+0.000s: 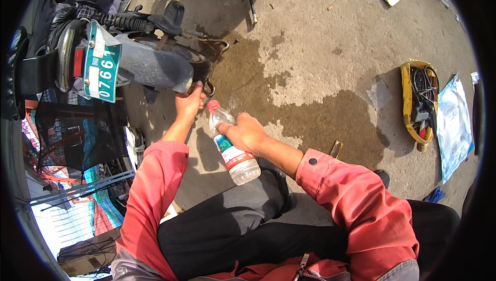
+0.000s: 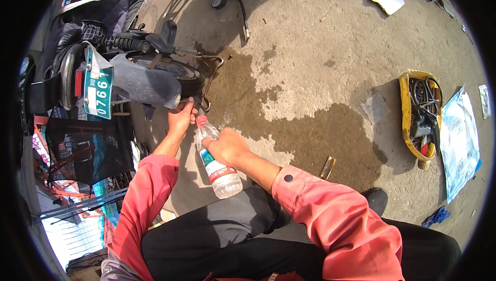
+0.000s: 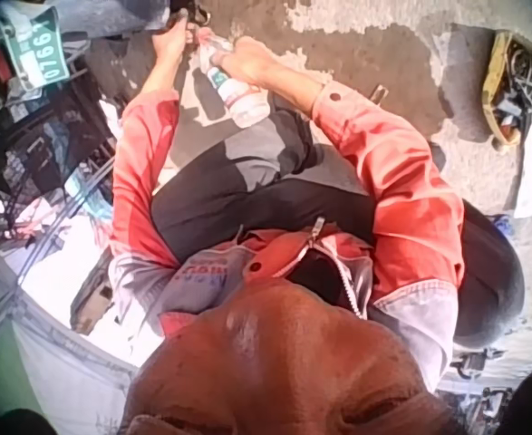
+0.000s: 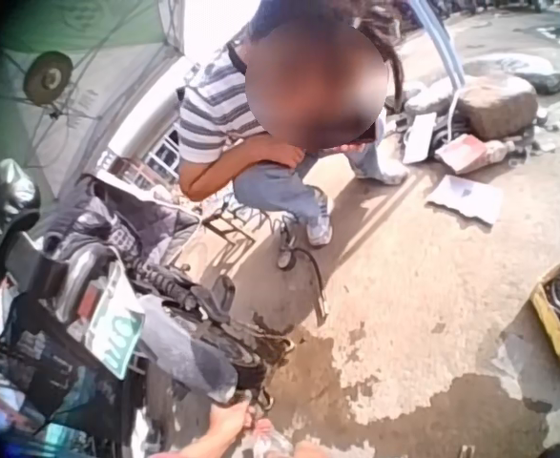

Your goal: The person pours liquid from a plastic bottle onto the rear wheel area of a scooter, then uses a screwdriver to manipulate a small metal part. They retrieve a tool kit, select a screwdriver, and continue working on the wheel area while seated on the ground.

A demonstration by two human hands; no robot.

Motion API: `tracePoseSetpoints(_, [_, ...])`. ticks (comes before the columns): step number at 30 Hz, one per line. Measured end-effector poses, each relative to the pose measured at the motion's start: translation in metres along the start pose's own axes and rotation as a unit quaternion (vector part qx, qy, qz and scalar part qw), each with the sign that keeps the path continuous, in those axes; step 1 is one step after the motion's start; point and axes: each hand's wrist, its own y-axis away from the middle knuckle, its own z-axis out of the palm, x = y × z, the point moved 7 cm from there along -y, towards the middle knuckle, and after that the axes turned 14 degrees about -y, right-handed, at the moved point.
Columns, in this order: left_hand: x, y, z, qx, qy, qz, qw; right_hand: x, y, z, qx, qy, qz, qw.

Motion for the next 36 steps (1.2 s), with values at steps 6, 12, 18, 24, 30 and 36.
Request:
tracePoseSetpoints(6, [0.002, -0.001, -0.002, 0.006, -0.01, 0.022, 1.0, 0.001, -0.001, 0.0, 0.011, 0.014, -0.013, 1.0])
tracePoseSetpoints(12, [0.008, 0.001, 0.0, 0.007, -0.005, 0.029, 1.0, 0.0, 0.001, -0.002, 0.019, 0.009, -0.018, 1.0])
tracePoseSetpoints(18, [0.006, 0.0, 0.001, 0.004, 0.006, 0.019, 1.0, -0.002, 0.006, -0.004, 0.026, 0.015, -0.023, 0.999])
tracePoseSetpoints(24, [0.002, -0.001, 0.0, -0.001, 0.01, 0.018, 1.0, -0.003, 0.008, -0.003, 0.019, 0.016, -0.02, 0.999])
tracePoseSetpoints(30, [0.0, -0.001, -0.001, 0.0, -0.003, 0.025, 1.0, -0.004, 0.009, -0.003, 0.027, 0.024, -0.023, 0.999])
tracePoseSetpoints(36, [-0.009, -0.001, -0.004, 0.005, -0.045, 0.004, 0.999, -0.004, 0.006, 0.001, 0.025, 0.024, -0.021, 0.999])
